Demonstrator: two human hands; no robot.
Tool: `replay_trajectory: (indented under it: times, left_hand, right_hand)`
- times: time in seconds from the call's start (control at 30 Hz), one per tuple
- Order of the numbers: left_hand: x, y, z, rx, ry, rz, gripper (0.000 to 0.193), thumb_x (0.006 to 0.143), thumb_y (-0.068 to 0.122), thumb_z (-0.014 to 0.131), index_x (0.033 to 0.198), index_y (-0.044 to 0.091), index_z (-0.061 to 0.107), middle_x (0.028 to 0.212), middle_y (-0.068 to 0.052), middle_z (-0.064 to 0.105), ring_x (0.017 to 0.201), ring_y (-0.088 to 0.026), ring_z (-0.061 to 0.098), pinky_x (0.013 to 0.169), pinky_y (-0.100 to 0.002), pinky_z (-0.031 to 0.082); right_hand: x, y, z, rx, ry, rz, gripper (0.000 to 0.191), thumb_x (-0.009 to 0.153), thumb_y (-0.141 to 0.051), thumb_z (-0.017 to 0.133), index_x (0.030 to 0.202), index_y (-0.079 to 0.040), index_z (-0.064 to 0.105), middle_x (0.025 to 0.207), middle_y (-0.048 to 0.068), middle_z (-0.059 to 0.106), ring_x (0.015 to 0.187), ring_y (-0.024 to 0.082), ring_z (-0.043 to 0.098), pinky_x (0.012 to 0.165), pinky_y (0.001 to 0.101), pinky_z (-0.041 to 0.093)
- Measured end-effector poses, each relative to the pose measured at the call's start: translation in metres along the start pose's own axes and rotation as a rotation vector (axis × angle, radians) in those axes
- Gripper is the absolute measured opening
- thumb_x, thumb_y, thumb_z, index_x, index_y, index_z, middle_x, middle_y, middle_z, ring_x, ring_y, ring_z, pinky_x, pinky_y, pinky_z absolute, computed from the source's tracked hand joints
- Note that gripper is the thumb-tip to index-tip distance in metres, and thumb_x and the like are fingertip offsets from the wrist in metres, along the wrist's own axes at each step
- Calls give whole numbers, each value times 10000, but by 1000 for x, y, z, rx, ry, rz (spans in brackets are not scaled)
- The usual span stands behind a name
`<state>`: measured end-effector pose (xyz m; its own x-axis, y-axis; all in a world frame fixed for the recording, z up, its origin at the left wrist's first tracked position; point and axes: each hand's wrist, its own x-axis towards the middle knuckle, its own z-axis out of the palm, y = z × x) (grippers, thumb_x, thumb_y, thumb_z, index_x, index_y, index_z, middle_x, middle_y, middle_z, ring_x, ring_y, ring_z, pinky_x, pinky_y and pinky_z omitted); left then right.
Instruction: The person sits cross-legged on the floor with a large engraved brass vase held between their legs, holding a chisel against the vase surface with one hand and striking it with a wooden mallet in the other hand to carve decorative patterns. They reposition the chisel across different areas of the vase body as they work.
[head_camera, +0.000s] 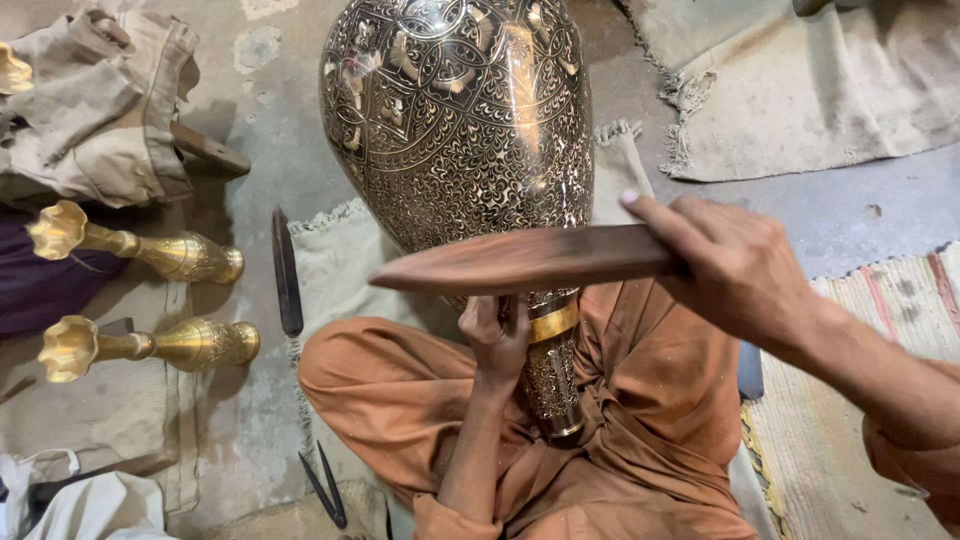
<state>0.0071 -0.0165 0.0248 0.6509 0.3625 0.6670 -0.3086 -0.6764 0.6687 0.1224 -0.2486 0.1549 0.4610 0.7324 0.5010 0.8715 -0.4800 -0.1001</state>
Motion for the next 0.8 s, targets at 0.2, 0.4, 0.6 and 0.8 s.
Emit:
replay_trajectory:
  times: [0.2, 0.4, 0.6, 0.8]
  left_hand:
    - [2, 0, -5, 50, -43, -52, 182, 935, 32, 743, 1088, 34, 644, 841, -82, 736, 720, -184, 723, 701, -357, 591]
    - [3, 3, -8, -11, -64, -59, 180, 927, 11, 719, 1090, 11, 641, 923, -126, 723, 790, -224, 735, 687, -344, 601]
    - [2, 1, -5, -36, -14, -13, 247, 964, 41, 750, 1173, 15, 622, 967, -112, 756, 855, -234, 740, 757, -364, 599]
    - [-2, -1, -10, 27, -65, -24, 200, 942, 24, 725, 1125, 26, 643, 971, -157, 744, 892, -275, 748, 781, -392, 590]
  right_hand:
    - [3, 2, -12, -121, -4, -7, 603, 952, -233, 790, 1490, -100, 552, 994, 112, 740, 753, 232, 704, 601, 360, 560]
    - [17, -8, -16, -567, -127, -221, 596, 867, -112, 786, 1414, -239, 588, 869, 32, 748, 698, 183, 714, 618, 325, 606]
    - [16, -1, -21, 19, 111, 61, 524, 907, -87, 714, 1402, -79, 540, 861, 119, 704, 699, 262, 681, 596, 409, 567]
    - [17, -2, -14, -334, -78, -139, 644, 890, -101, 772, 1476, -206, 529, 931, 105, 760, 730, 263, 720, 603, 394, 595]
